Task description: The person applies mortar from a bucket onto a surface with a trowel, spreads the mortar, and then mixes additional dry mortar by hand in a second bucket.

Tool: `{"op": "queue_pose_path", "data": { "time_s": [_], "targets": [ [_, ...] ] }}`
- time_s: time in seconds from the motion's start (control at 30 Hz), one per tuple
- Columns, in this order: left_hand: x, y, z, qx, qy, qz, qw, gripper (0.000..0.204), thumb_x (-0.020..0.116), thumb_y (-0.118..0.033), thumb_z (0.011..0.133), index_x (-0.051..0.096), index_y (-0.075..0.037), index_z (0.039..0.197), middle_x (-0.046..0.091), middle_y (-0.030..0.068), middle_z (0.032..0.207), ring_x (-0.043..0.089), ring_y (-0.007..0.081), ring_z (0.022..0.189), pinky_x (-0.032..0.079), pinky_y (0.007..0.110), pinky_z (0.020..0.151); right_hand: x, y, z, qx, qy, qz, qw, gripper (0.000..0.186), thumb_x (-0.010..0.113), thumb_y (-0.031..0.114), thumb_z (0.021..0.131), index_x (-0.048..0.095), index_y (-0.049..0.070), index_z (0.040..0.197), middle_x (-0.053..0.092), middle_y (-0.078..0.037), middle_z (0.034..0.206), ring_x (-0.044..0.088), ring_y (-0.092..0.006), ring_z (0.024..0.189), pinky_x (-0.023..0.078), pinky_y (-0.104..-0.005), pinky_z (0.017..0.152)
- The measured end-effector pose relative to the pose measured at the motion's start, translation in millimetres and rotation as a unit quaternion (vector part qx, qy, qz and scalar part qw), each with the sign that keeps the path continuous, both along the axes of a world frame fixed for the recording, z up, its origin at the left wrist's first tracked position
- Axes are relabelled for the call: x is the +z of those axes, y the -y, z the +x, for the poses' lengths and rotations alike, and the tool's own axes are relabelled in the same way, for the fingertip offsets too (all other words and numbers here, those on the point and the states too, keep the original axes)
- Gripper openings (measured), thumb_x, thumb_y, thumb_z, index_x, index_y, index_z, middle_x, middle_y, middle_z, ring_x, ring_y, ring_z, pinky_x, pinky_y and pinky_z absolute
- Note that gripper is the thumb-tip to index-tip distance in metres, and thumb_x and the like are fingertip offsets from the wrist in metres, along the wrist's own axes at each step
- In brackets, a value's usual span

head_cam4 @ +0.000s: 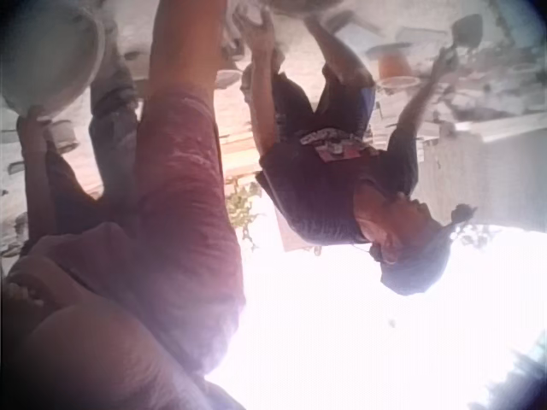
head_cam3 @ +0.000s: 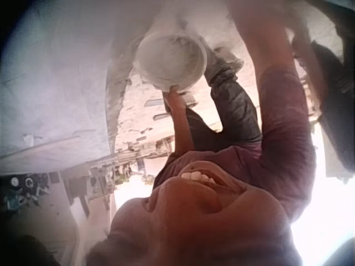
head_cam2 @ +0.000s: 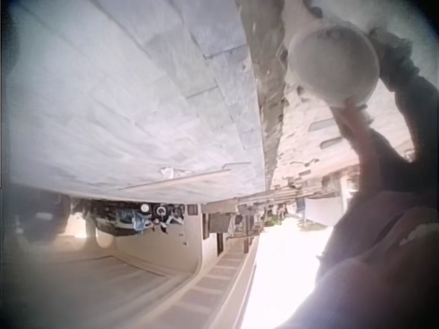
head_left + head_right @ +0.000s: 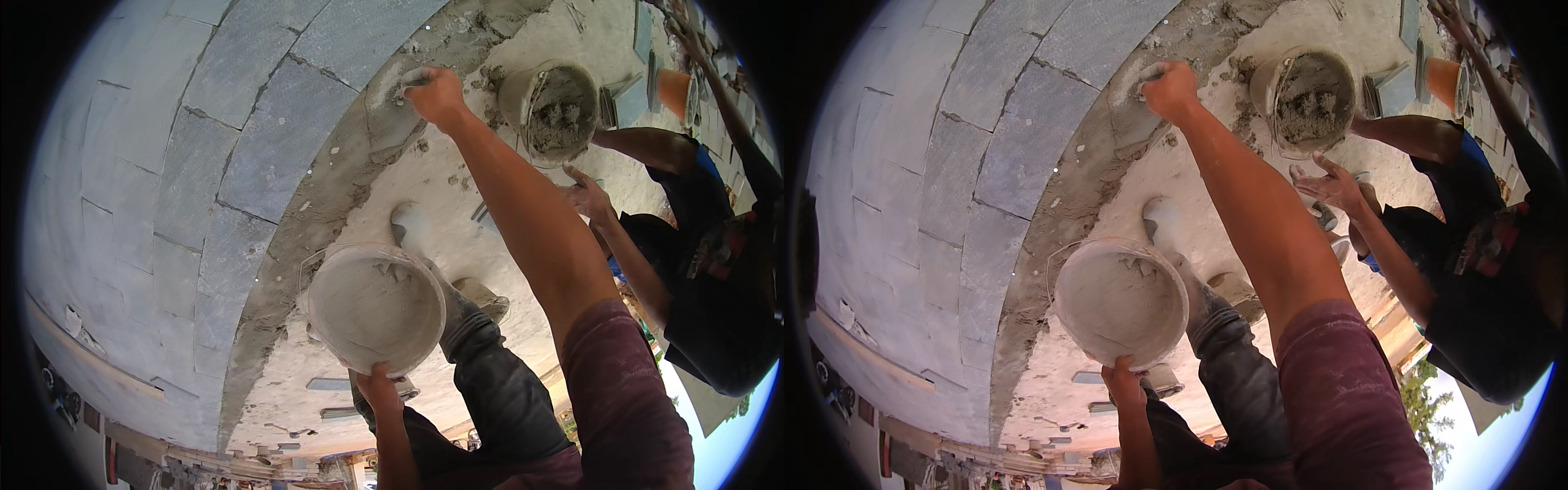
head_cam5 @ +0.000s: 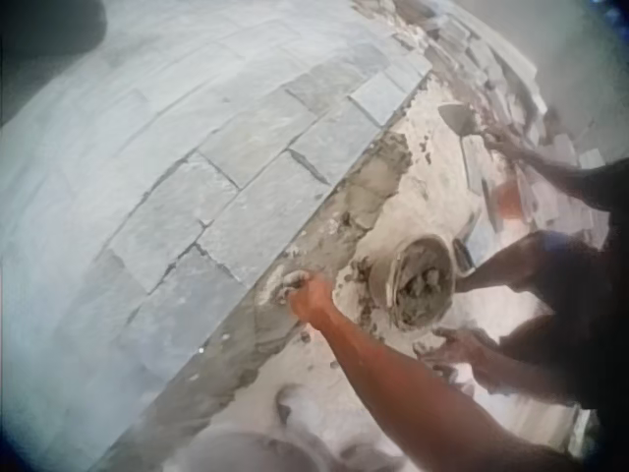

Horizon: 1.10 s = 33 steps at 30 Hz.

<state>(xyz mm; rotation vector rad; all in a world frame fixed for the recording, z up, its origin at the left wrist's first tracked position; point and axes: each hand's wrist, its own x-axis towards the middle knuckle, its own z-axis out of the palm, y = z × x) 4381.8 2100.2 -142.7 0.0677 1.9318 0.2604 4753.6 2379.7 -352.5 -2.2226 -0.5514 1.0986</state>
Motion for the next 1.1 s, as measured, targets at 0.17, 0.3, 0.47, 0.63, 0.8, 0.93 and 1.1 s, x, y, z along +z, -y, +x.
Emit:
{"op": "queue_pose_path", "data": {
  "time_s": [0.17, 0.3, 0.47, 0.63, 0.8, 0.93, 1.1],
  "targets": [
    [6.8, -11.6, 7.2, -0.020, 0.012, -0.004, 1.000, 0.039, 0.064, -0.011, 0.079, 0.061, 0.004, 0.115, 0.067, 0.0122, 0.101, 0.066, 0.0232, 0.078, 0.051, 0.035, 0.053, 11.4, 14.1, 57.0, -0.025, 0.152, -0.032, 0.988, 0.027, 0.074, 0.012, 0.080, 0.073, -0.001, 0.103, 0.075, -0.016, 0.093, 0.072, -0.0281, 0.086, 0.056, -0.0381, 0.080],
    [11.8, -15.1, 8.5, -0.051, 0.023, 0.009, 0.998, 0.041, 0.063, -0.010, 0.079, 0.061, 0.005, 0.117, 0.068, 0.0130, 0.103, 0.066, 0.0230, 0.078, 0.052, 0.034, 0.049, 48.2, 41.2, 27.7, 0.030, 0.115, 0.016, 0.993, 0.028, 0.072, 0.010, 0.082, 0.070, -0.002, 0.108, 0.074, -0.019, 0.102, 0.071, -0.0301, 0.096, 0.055, -0.0381, 0.084],
    [20.5, -33.9, 23.9, -0.076, 0.001, 0.030, 0.997, 0.042, 0.062, -0.010, 0.079, 0.060, 0.007, 0.118, 0.068, 0.0141, 0.104, 0.067, 0.0231, 0.077, 0.054, 0.033, 0.048, 151.0, 126.3, -102.6, 0.317, -0.045, 0.072, 0.945, 0.021, 0.068, 0.005, 0.081, 0.067, -0.004, 0.101, 0.066, -0.024, 0.094, 0.065, -0.0450, 0.093, 0.053, -0.0476, 0.084],
    [21.0, -45.4, 45.8, -0.111, 0.031, 0.048, 0.992, 0.042, 0.061, -0.010, 0.080, 0.059, 0.008, 0.118, 0.067, 0.0156, 0.105, 0.067, 0.0228, 0.075, 0.055, 0.033, 0.046, 166.4, 211.4, -163.4, 0.444, 0.077, -0.063, 0.890, 0.035, 0.074, 0.016, 0.080, 0.065, -0.004, 0.108, 0.065, -0.023, 0.113, 0.066, -0.0421, 0.103, 0.055, -0.0456, 0.090],
    [3.1, -42.7, 55.4, -0.191, 0.044, 0.079, 0.977, 0.038, 0.060, -0.009, 0.083, 0.059, 0.009, 0.116, 0.067, 0.0159, 0.103, 0.066, 0.0213, 0.072, 0.055, 0.032, 0.046, 178.2, 214.9, -169.6, 0.385, -0.048, -0.117, 0.914, 0.036, 0.072, 0.011, 0.076, 0.068, -0.003, 0.109, 0.066, -0.024, 0.106, 0.066, -0.0433, 0.103, 0.055, -0.0453, 0.092],
    [-19.9, -37.8, 69.3, -0.217, 0.061, 0.148, 0.963, 0.033, 0.058, -0.007, 0.084, 0.059, 0.008, 0.114, 0.067, 0.0150, 0.099, 0.065, 0.0206, 0.069, 0.054, 0.032, 0.046, 164.3, 220.3, -140.5, 0.358, -0.125, -0.078, 0.922, 0.033, 0.070, 0.007, 0.076, 0.070, -0.002, 0.107, 0.069, -0.027, 0.101, 0.066, -0.0452, 0.098, 0.054, -0.0460, 0.090],
    [-7.3, -75.4, 116.0, -0.177, 0.113, 0.089, 0.974, 0.032, 0.057, -0.006, 0.085, 0.059, 0.008, 0.114, 0.067, 0.0145, 0.096, 0.065, 0.0197, 0.067, 0.053, 0.031, 0.046, 159.6, 209.8, -82.6, 0.182, -0.158, -0.041, 0.970, 0.031, 0.073, 0.003, 0.079, 0.070, -0.002, 0.109, 0.074, -0.019, 0.098, 0.071, -0.0328, 0.093, 0.054, -0.0399, 0.088]
  ]
}}
